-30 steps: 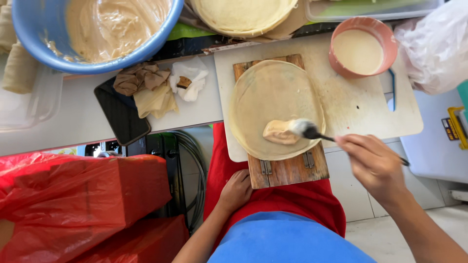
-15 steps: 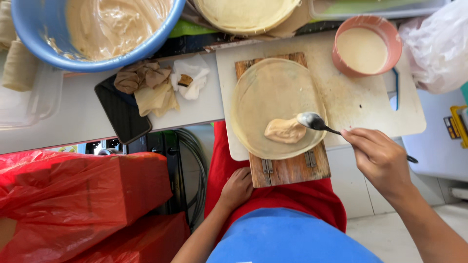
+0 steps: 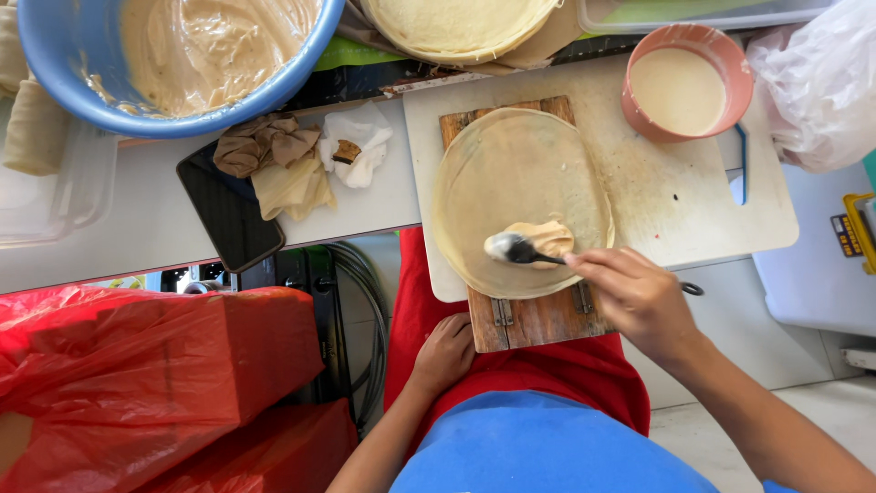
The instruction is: The person prepares spring rolls by placing a filling onto a wrapper, spreading a sauce, and rolling the wrapper into a cylinder on a wooden board.
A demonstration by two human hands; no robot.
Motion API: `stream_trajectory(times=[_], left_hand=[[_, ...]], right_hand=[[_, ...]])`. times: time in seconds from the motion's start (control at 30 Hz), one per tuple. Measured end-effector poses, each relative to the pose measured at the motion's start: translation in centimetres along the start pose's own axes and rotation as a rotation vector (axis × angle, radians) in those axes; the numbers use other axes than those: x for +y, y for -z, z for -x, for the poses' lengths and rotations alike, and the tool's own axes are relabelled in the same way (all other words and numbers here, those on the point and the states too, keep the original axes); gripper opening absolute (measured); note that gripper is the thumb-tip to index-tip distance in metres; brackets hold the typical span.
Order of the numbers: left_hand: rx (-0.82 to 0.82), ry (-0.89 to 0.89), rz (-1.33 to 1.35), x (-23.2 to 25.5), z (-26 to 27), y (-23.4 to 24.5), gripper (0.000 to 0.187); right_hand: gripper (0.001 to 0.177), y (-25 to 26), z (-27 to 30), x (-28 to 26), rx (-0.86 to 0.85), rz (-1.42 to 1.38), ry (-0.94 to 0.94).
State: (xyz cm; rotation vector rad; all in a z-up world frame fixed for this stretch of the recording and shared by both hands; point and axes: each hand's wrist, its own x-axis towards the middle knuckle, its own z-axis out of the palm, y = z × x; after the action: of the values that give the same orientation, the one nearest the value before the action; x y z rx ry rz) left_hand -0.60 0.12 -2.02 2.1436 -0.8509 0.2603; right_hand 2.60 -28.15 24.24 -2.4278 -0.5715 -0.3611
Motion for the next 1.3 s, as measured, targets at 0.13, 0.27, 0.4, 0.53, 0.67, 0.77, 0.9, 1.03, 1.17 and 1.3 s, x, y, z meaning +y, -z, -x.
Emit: stream_trajectory(times=[0.13,0.27,0.4,0.53,0.67,0.77,0.9,1.03,1.17,1.3], left_hand=[[-0.091,0.037,0.084,2.2,-1.7,2.4,0.016],[-0.079,0.014,0.093,2.1,-2.0,2.6,0.015],[-0.030,0.030,0.158,2.4,-1.8,2.9,0.009],[-0.015,0.350,0.355,5.3,-3.9,6.5,0.023],[-0.110,0.438,0.607,8.9,-5.4,10.2,0.027],[-0.165,0.537,0.811,11.2,-5.7,11.0,0.035],[-0.018,0.770,1.151,12.4,-6.4,9.2,0.044],[0.022,0.870,0.930,12.6,-6.9,8.5,0.034],[0.109,0.919,0.849,13.3,-7.9,9.7,0.024],[0.150,0.926,0.592,14.1,-7.2,11.4,0.035]], right_hand=[[0.015,3.0,-0.8,-0.5,0.142,-0.175,-0.178],[0.026,4.1,-4.4,2.1,0.084,-0.599,-0.687],[0.035,2.9,-13.1,0.1,-0.137,-1.056,-0.725],[0.053,-3.3,-24.3,-3.4,-0.311,-1.197,-0.515],[0.067,-8.3,-31.7,-7.0,-0.384,-1.323,-0.540],[0.085,-7.3,-31.6,-9.0,-0.407,-1.225,-0.561],[0.083,-1.5,-24.7,-8.9,-0.380,-0.976,-0.385],[0.065,5.8,-12.6,-8.5,-0.312,-0.733,-0.313],[0.026,5.5,0.2,-2.6,-0.123,-0.375,-0.845],[0.038,0.4,8.3,1.1,-0.322,-0.528,-1.151]])
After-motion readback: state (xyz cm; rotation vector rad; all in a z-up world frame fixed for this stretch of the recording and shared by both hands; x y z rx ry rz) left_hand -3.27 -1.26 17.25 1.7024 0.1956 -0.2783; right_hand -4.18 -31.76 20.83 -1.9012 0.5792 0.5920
